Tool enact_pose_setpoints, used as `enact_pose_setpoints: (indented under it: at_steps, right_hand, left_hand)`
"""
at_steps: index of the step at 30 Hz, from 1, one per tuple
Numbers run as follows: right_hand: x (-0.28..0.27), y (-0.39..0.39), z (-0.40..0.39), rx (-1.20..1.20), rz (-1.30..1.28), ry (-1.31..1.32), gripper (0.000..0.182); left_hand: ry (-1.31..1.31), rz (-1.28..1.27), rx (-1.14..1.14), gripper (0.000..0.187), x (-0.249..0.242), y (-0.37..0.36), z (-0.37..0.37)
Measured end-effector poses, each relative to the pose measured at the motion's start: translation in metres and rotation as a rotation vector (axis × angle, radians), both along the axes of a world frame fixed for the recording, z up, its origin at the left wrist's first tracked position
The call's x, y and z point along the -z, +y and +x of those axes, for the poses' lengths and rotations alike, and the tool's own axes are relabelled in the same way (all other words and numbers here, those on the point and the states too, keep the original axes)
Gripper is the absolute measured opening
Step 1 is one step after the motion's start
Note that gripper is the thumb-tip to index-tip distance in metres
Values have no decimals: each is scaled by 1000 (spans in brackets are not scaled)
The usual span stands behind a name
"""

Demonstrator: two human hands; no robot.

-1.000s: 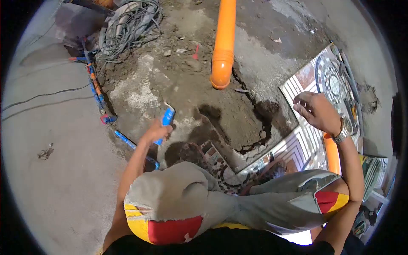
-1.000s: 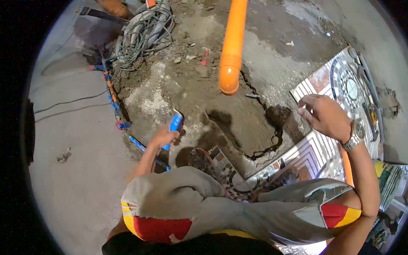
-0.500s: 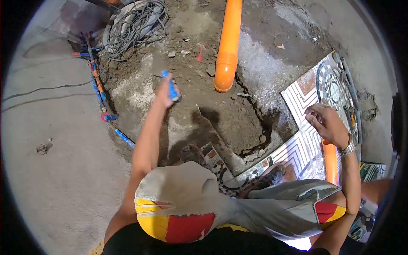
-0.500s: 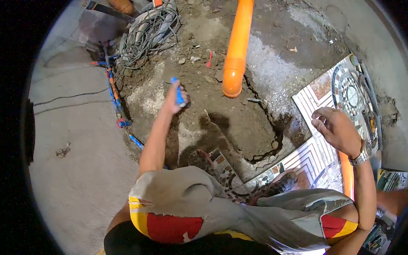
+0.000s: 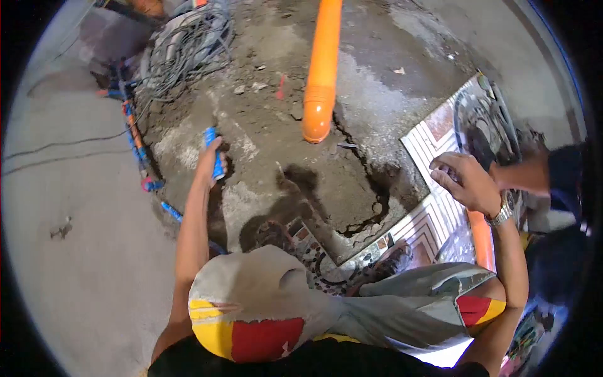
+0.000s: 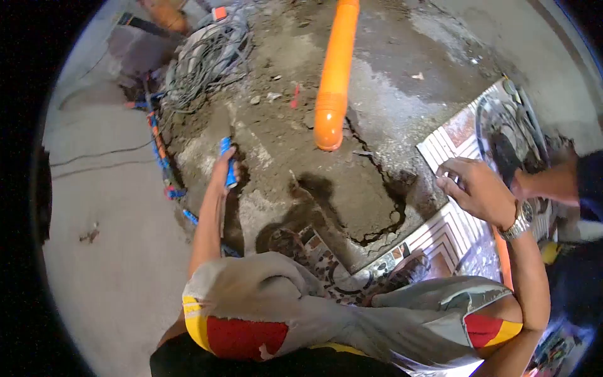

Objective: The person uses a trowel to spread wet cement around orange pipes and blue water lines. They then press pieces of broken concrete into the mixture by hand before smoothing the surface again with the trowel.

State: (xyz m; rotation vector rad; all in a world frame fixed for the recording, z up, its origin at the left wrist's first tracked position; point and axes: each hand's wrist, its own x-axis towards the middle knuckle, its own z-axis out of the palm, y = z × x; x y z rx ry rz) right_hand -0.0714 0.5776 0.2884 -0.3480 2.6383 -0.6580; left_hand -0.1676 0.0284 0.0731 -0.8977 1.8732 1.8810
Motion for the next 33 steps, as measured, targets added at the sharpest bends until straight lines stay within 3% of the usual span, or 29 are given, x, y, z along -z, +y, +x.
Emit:
enact_pose_setpoints:
  at_steps: [2, 5, 7, 8, 10, 11, 13, 16, 19, 20, 22, 24, 28, 33]
  right_hand:
    - [8, 5, 0, -44, -65, -12, 24]
    - [11, 1, -1, -95, 26, -20, 18]
    - [13, -1, -3, -126, 34, -1, 18]
    - [12, 0, -2, -129, 6, 11, 19]
    - [5, -2, 0, -93, -6, -20, 22]
    - [5, -2, 1, -79, 4, -22, 22]
    - [6, 6, 4, -83, 86, -27, 24]
    - [11, 13, 9, -107, 88, -6, 20]
    - [11, 10, 7, -120, 63, 29, 20]
    - [13, 7, 5, -130, 50, 29, 21]
    - [17, 2, -1, -138, 40, 9, 23]
    - [18, -5, -2, -140, -70, -54, 24]
    - [17, -14, -2, -165, -22, -79, 22]
    - [31, -12, 1, -169, -2, -77, 22]
  left_hand:
    - [134, -178, 13, 26, 2, -2, -3]
    - [211, -412, 264, 30, 4, -2, -50]
    - [420, -825, 536, 33, 18, -11, -101]
    - [428, -817, 529, 33, 39, -24, -134]
    - [401, -1125, 921, 30, 90, -46, -187]
    - [412, -1113, 931, 30, 83, -39, -188]
    - [-22, -763, 731, 24, 56, -13, -184]
    - [231, -901, 992, 18, 58, -18, -172]
    - [321, -957, 1004, 13, 70, -30, -172]
    - [298, -971, 989, 13, 73, -40, -165]
    - [-15, -717, 804, 11, 26, -10, -142]
    - [-4, -696, 797, 10, 20, -5, -127]
    - [28, -630, 698, 14, 39, -7, -85]
    - [40, -653, 902, 13, 23, -31, -23]
